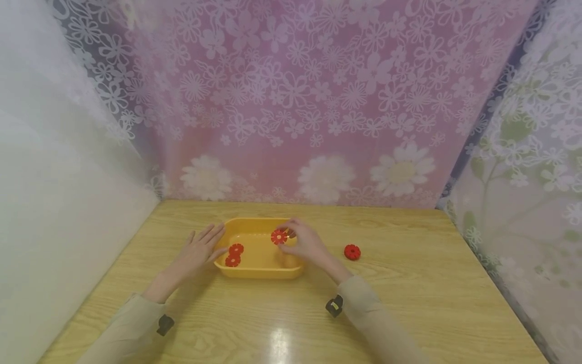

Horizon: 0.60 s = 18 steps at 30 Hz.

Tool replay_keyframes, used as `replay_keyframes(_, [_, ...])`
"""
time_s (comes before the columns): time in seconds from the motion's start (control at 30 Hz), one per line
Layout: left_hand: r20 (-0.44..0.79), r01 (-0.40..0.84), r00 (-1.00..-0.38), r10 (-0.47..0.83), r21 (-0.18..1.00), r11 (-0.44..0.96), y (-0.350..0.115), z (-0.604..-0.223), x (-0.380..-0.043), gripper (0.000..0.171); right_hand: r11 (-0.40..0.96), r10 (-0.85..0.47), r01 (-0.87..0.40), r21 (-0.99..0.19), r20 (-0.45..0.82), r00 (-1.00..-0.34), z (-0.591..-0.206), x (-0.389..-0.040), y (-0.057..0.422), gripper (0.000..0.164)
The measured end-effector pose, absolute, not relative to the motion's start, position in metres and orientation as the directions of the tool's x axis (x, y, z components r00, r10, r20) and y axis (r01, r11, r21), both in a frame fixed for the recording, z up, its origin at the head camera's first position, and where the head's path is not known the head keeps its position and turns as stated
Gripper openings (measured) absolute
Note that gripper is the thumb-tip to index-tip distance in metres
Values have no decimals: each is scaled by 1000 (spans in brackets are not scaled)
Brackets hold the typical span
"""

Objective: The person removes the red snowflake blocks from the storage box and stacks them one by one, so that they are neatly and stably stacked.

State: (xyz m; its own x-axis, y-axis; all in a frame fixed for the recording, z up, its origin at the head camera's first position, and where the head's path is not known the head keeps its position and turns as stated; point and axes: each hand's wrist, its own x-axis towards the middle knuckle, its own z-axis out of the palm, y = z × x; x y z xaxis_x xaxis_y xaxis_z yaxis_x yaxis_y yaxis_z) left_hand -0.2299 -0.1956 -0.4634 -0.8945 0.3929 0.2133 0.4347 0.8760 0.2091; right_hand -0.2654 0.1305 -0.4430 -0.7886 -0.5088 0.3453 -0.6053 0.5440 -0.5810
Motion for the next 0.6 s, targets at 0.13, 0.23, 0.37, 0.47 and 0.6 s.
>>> replay_keyframes(0.13, [203,432,-897,392,215,876,-196,-463,-230,69,548,-484,-598,-585,362,-797,-440,-261,139,41])
replay_keyframes(0.23, [206,434,-896,393,216,875,-196,-463,-230,69,552,-470,-589,-590,363,-805,-437,-258,148,40])
replay_keyframes(0.37, [211,435,-895,392,221,873,-196,-462,-229,69,562,-439,-567,-602,364,-821,-435,-254,161,40])
replay_keyframes(0.47, [215,435,-895,391,220,873,-196,-462,-229,68,581,-405,-550,-600,373,-835,-438,-253,172,40])
replay_keyframes(0.6, [213,433,-896,390,223,873,-195,-461,-228,68,602,-373,-543,-585,396,-839,-441,-252,190,41])
